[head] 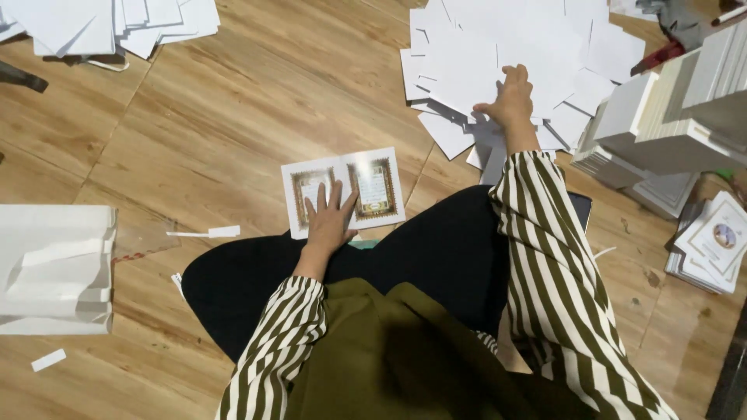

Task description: Folding printed paper sheets and organizing them into stacks on the floor.

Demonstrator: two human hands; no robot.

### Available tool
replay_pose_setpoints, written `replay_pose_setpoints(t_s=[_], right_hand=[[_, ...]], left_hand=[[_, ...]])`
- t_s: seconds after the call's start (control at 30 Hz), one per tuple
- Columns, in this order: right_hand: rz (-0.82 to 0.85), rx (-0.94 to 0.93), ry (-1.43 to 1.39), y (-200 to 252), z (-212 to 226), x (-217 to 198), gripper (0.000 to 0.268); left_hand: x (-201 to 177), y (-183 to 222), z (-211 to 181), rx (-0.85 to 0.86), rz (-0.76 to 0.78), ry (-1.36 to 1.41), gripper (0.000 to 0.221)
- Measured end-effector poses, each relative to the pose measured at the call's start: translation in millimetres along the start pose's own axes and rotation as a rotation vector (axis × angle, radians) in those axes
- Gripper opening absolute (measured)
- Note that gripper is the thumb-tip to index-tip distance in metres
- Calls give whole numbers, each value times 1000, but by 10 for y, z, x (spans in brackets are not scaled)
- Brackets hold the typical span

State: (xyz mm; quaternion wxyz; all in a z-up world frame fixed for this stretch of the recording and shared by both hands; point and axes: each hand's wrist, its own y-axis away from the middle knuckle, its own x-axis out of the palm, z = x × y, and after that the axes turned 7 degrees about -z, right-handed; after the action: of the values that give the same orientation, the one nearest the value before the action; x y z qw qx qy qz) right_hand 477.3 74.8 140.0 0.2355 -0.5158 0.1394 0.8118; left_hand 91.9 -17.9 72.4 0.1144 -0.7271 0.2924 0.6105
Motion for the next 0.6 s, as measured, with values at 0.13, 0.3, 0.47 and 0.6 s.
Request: replay_pose_setpoints(t_s=[0.13,0.3,0.47,0.6], right_hand=[[156,0,222,-29,7,-79,97],[111,-74,361,-49,-44,40,91],[-262,-142,422,-243,-450,396,16],[-346,-140,165,497,168,-192,11]], left_hand=[[-294,-71,-105,-115,155,-14,94],[-416,-176,-176,-201,241,17,91],[-561,-159,-235,-228,217,110,92],[-555,-137,-436,-234,-36,409,85]])
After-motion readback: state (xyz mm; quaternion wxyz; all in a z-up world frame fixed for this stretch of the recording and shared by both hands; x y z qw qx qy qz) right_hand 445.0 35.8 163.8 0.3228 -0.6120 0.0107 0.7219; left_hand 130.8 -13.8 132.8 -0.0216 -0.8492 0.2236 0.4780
